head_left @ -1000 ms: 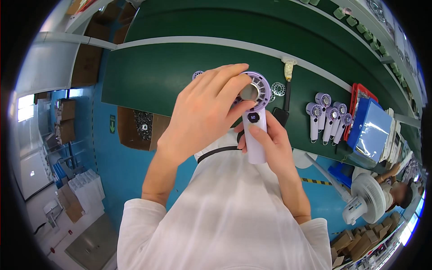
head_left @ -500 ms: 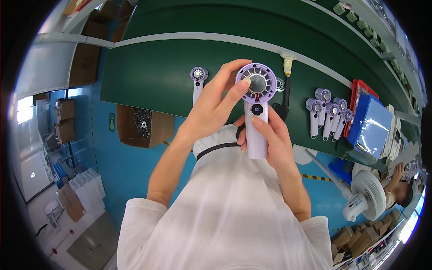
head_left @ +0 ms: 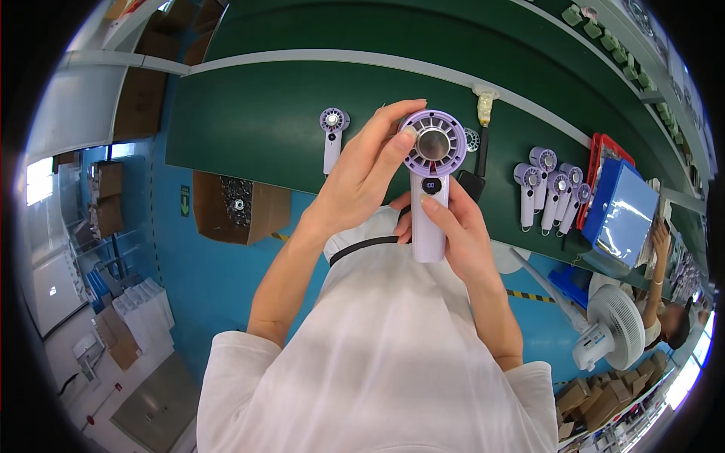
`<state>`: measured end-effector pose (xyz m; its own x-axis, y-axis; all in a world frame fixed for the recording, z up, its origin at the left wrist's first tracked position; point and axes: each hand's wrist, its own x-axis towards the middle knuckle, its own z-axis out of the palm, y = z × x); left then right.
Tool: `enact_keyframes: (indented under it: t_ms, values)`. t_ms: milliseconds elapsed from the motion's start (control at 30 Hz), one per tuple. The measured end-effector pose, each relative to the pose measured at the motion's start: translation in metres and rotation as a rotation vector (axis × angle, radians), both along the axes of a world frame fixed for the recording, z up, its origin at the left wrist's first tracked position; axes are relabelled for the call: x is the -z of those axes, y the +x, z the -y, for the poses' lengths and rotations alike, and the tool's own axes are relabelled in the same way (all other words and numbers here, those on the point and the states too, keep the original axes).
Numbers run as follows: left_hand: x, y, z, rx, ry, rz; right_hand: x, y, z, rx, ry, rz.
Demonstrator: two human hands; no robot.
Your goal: Assemble components into handheld electric fans at an electronics factory workbench.
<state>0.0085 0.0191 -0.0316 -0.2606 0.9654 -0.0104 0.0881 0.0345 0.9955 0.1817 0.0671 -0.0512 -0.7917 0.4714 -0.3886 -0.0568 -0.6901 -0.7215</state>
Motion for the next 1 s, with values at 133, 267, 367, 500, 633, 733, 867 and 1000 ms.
enact_keyframes:
  t_ms: [133, 267, 367, 500, 633, 733, 867, 1000]
  values:
    - [0.002, -0.003, 0.002, 0.001, -0.014, -0.027, -0.001, -0.003, -0.002, 0.002, -0.058, -0.006]
    - [0.014, -0.001, -0.001, -0.035, 0.053, 0.083, 0.003, -0.002, -0.008, -0.004, -0.169, -0.066]
    - [0.041, 0.014, -0.002, -0.174, 0.038, 0.462, 0.005, 0.001, -0.017, 0.098, -0.131, -0.078]
    - [0.071, 0.046, 0.014, 0.202, -0.068, 0.744, 0.009, 0.018, -0.039, 0.292, -0.013, -0.047]
    - [0.058, 0.06, 0.018, 0.41, -0.407, 0.567, 0.016, 0.029, -0.041, 0.337, 0.042, -0.013]
    - [0.067, 0.065, 0.024, 0.306, -0.364, 0.415, 0.033, 0.024, -0.034, 0.348, -0.153, -0.111]
    - [0.08, 0.055, 0.024, 0.323, -0.364, 0.256, 0.027, 0.022, -0.031, 0.371, -0.096, -0.143]
    - [0.071, 0.056, 0.011, 0.439, -0.402, 0.133, 0.027, 0.026, -0.03, 0.46, -0.091, -0.122]
